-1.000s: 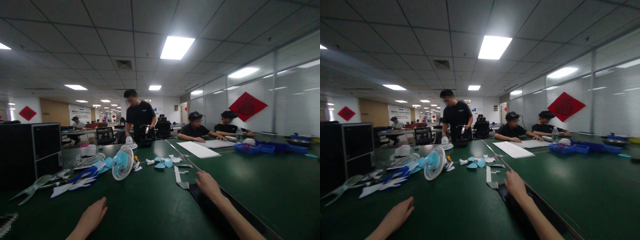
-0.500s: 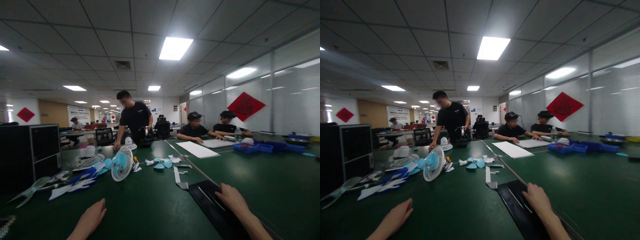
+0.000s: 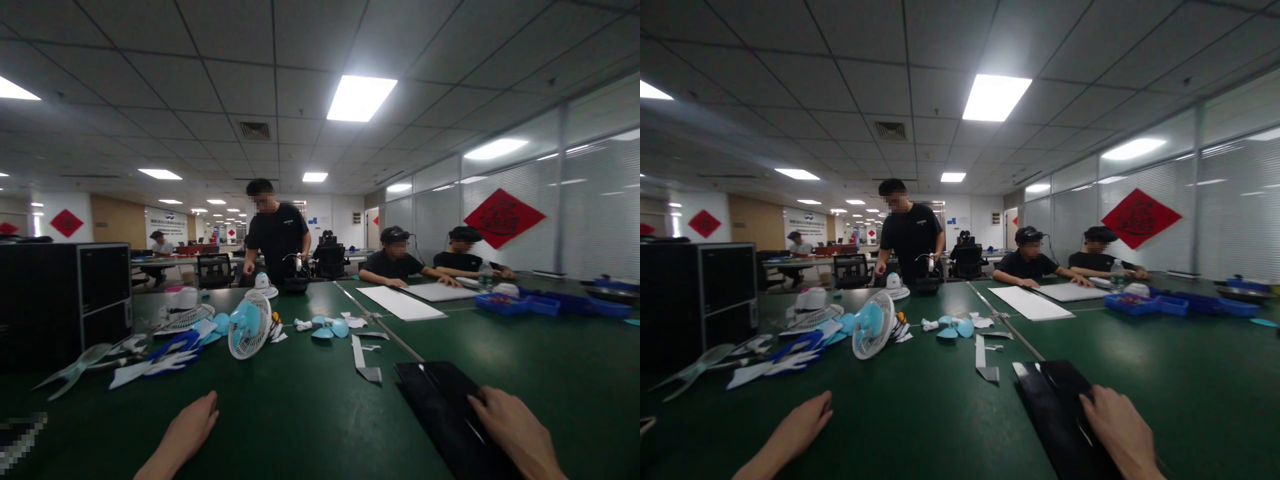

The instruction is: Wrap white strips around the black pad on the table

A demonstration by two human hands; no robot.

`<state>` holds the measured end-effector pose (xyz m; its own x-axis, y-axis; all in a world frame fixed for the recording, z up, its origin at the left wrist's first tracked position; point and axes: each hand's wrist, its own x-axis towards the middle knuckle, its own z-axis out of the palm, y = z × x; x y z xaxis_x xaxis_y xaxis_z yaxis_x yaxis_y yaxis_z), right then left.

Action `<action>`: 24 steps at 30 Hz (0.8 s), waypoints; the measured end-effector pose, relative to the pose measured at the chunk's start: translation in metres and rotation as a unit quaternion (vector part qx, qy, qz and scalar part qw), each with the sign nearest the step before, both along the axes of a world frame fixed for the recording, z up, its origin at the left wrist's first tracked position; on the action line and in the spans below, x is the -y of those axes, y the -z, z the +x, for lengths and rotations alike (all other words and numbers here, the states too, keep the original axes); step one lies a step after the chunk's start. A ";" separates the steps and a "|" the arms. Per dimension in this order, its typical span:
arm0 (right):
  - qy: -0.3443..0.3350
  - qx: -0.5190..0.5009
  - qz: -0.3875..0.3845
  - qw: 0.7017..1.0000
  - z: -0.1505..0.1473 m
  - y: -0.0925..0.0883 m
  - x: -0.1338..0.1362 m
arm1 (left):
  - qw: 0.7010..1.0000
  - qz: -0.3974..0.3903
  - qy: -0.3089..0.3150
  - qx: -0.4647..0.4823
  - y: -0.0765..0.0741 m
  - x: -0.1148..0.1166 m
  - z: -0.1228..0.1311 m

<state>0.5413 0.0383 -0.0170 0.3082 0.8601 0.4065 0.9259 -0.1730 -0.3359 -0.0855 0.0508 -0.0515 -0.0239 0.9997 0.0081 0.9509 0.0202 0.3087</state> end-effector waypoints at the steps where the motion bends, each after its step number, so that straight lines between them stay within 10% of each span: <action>1: -0.009 0.003 0.005 1.000 0.001 0.000 -0.001 | 1.000 0.001 -0.001 0.000 0.000 0.000 0.000; 6: -0.139 -0.018 0.006 0.990 -0.032 -0.007 -0.007 | 1.000 0.000 -0.010 -0.011 -0.007 0.005 0.009; 14: -0.378 0.030 -0.034 0.925 -0.179 -0.025 -0.013 | 1.000 0.000 -0.009 0.020 -0.008 0.004 0.010; 24: -0.579 0.053 -0.004 0.814 -0.299 -0.007 -0.037 | 0.985 0.125 0.059 0.102 -0.006 0.002 0.027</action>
